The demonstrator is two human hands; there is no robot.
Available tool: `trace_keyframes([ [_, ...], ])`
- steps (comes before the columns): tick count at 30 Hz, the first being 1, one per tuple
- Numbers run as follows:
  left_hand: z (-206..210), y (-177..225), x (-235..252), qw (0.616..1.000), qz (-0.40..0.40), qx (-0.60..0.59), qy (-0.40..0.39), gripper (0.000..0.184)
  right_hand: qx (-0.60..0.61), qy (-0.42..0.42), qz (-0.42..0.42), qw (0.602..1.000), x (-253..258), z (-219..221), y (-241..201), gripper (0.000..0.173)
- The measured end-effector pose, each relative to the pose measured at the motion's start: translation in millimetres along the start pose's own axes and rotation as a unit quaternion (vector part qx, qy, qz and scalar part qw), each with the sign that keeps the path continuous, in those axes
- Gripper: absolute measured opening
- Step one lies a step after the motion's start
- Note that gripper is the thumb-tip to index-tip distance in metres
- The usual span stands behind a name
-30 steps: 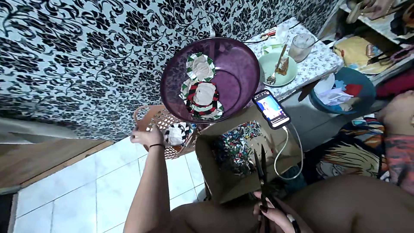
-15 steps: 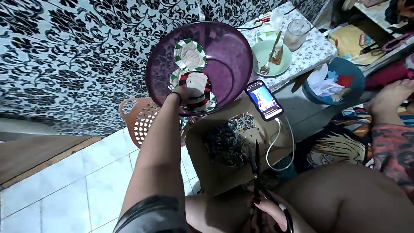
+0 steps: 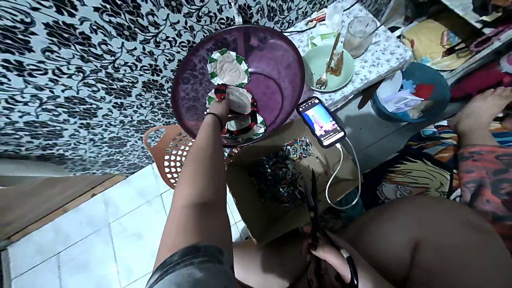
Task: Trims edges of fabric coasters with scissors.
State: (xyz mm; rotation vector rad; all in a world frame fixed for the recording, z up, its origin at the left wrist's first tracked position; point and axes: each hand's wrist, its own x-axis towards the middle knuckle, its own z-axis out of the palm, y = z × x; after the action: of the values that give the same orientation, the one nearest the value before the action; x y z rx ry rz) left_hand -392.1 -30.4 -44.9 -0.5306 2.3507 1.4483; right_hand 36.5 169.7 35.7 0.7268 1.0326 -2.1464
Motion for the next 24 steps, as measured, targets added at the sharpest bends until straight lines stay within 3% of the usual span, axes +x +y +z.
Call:
trace_keyframes([
  [5, -8, 17, -69, 0.948, 0.105, -0.296, -0.045, 0.038, -0.091, -0.04, -0.067, 0.993, -1, -1, -4, 0.058],
  [8, -19, 14, -101, 0.942, 0.124, -0.311, -0.022, 0.026, -0.112, -0.058, -0.093, 0.988, -3, 2, -2, 0.06],
  [11, -24, 14, -118, 0.927, 0.133, -0.351, 0.008, 0.036, -0.102, -0.061, -0.071, 0.99, -2, 6, 4, 0.056],
  [18, -17, -7, -197, 0.906, 0.137, -0.397, -0.054, 0.032, -0.133, -0.041, -0.079, 0.987, -11, 6, 5, 0.053],
  [24, -22, -54, -263, 0.9, 0.135, -0.401, -0.103, 0.033, -0.138, -0.11, -0.185, 0.967, -3, 9, 7, 0.056],
])
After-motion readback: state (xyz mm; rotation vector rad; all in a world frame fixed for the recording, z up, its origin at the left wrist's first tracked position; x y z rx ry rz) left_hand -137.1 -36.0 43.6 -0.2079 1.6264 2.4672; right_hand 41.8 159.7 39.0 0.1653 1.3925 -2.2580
